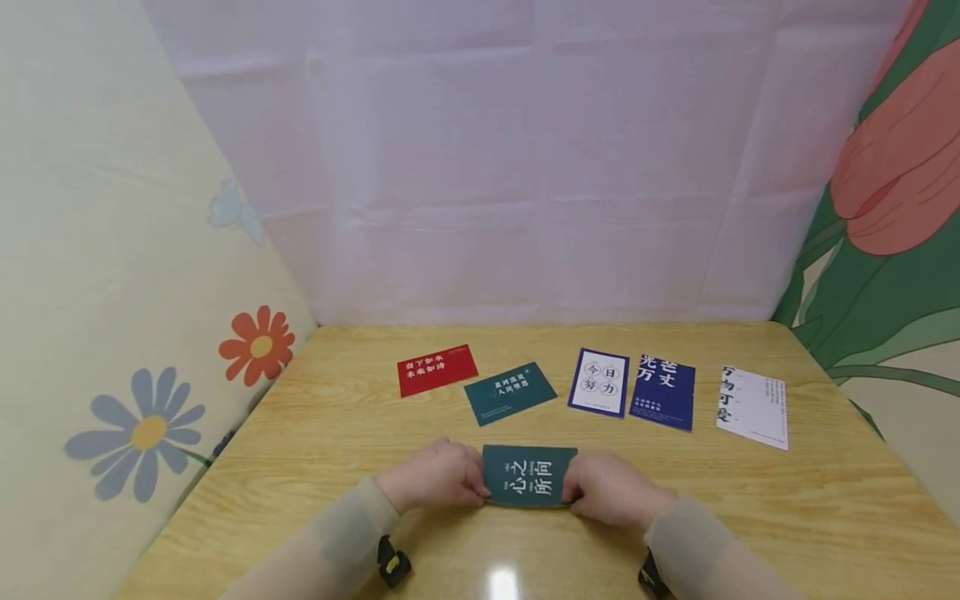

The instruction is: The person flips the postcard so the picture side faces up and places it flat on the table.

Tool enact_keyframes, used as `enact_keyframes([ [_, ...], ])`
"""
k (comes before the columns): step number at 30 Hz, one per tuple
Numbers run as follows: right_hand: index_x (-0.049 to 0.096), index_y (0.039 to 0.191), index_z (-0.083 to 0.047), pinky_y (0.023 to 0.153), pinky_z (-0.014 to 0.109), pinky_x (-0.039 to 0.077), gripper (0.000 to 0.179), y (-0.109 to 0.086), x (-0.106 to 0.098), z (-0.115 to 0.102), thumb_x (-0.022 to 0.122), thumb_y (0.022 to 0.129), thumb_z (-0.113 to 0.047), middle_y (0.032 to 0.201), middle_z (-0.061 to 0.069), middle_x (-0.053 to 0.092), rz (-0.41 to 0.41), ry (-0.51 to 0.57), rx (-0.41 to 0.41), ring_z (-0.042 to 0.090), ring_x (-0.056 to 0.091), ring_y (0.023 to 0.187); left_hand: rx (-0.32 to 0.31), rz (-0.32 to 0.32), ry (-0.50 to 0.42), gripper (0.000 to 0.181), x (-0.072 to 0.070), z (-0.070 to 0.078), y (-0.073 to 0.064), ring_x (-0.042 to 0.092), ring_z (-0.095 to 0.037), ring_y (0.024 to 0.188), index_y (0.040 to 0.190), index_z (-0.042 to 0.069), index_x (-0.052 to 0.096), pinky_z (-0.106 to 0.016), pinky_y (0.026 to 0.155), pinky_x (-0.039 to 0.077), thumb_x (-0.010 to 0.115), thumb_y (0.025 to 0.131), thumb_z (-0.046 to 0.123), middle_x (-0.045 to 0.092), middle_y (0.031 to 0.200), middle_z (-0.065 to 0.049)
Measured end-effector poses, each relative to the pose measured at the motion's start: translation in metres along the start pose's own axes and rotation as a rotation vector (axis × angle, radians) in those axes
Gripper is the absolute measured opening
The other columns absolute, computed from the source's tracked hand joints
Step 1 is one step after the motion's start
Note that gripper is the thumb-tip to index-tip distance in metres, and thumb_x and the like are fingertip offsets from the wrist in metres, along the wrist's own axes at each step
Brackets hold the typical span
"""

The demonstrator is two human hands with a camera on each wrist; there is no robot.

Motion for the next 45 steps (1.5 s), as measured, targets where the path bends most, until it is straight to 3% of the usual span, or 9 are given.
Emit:
enact_keyframes([
  [8,0.072,0.082,-0.019,0.074,0.030,0.050,0.013,0.000,0.000,-0.002,0.074,0.077,-0.007,0.083,-0.017,0.056,-0.034,-0.047,-0.028,0.001,0.052,0.076,0.018,-0.017,0.031,0.011,0.001,0.003,-0.001,0.053,0.004,0.079,0.094,0.026,0.077,-0.049,0.103,0.035,0.075,0.084,0.030,0.059,0.086,0.021],
  [14,0.071,0.091,-0.017,0.082,0.036,0.051,0.020,0.003,-0.005,0.005,0.061,0.085,-0.001,0.093,-0.011,0.062,-0.025,-0.022,0.046,0.009,0.059,0.088,0.041,-0.014,0.066,0.009,0.001,0.004,0.000,0.052,0.003,0.078,0.094,0.026,0.077,-0.036,0.091,0.039,0.075,0.085,0.028,0.061,0.086,0.021],
  [20,0.074,0.099,-0.014,0.097,0.049,0.044,0.023,0.001,-0.006,0.009,0.057,0.088,-0.002,0.112,0.001,0.067,-0.015,-0.187,0.012,0.026,0.060,0.111,0.066,-0.009,0.081,0.010,0.002,0.003,-0.001,0.052,0.003,0.078,0.095,0.027,0.077,-0.034,0.088,0.038,0.075,0.084,0.027,0.061,0.086,0.022],
  [24,0.075,0.099,-0.019,0.100,0.052,0.040,0.024,-0.002,-0.007,0.007,0.060,0.087,-0.005,0.114,-0.002,0.068,-0.055,-0.206,0.011,0.028,0.057,0.116,0.073,0.005,0.130,0.011,0.001,0.003,-0.003,0.052,0.003,0.079,0.095,0.027,0.077,-0.032,0.084,0.038,0.076,0.084,0.025,0.063,0.088,0.021],
  [30,0.074,0.101,-0.030,0.102,0.055,0.035,0.029,-0.010,-0.005,-0.001,0.062,0.087,-0.008,0.116,-0.014,0.066,-0.120,-0.180,0.009,0.025,0.054,0.121,0.063,0.015,0.272,0.009,-0.001,0.007,-0.007,0.051,0.000,0.076,0.092,0.025,0.077,-0.029,0.078,0.036,0.074,0.085,0.031,0.064,0.089,0.018],
  [37,0.074,0.104,-0.032,0.099,0.049,0.040,0.036,-0.012,0.004,-0.017,0.062,0.084,-0.005,0.114,-0.017,0.065,-0.136,-0.199,-0.082,0.019,0.057,0.117,-0.042,-0.006,0.270,0.033,-0.001,0.006,-0.014,0.045,-0.007,0.076,0.088,0.020,0.077,-0.029,0.077,0.035,0.067,0.085,0.052,0.054,0.085,0.012],
  [40,0.073,0.108,-0.029,0.098,0.046,0.043,0.037,-0.012,0.010,-0.025,0.062,0.083,-0.004,0.116,-0.015,0.065,-0.149,-0.213,-0.128,0.016,0.058,0.115,-0.113,0.003,0.271,0.045,0.001,0.006,-0.016,0.046,-0.011,0.080,0.086,0.019,0.076,-0.032,0.079,0.036,0.062,0.084,0.061,0.058,0.090,0.008],
  [45,0.070,0.117,-0.026,0.097,0.039,0.045,0.033,-0.011,0.021,-0.040,0.060,0.089,-0.011,0.120,-0.012,0.064,-0.186,-0.208,-0.168,0.011,0.058,0.114,-0.266,0.010,0.249,0.066,0.006,0.010,-0.020,0.051,-0.020,0.096,0.096,0.012,0.076,-0.042,0.093,0.038,0.057,0.079,0.072,0.063,0.111,-0.004],
])
Point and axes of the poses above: each hand's wrist, its own y-axis towards the middle knuckle, its own x-axis out of the palm, z = x × y, the point moved 3 cm from there along y, towards the middle knuckle
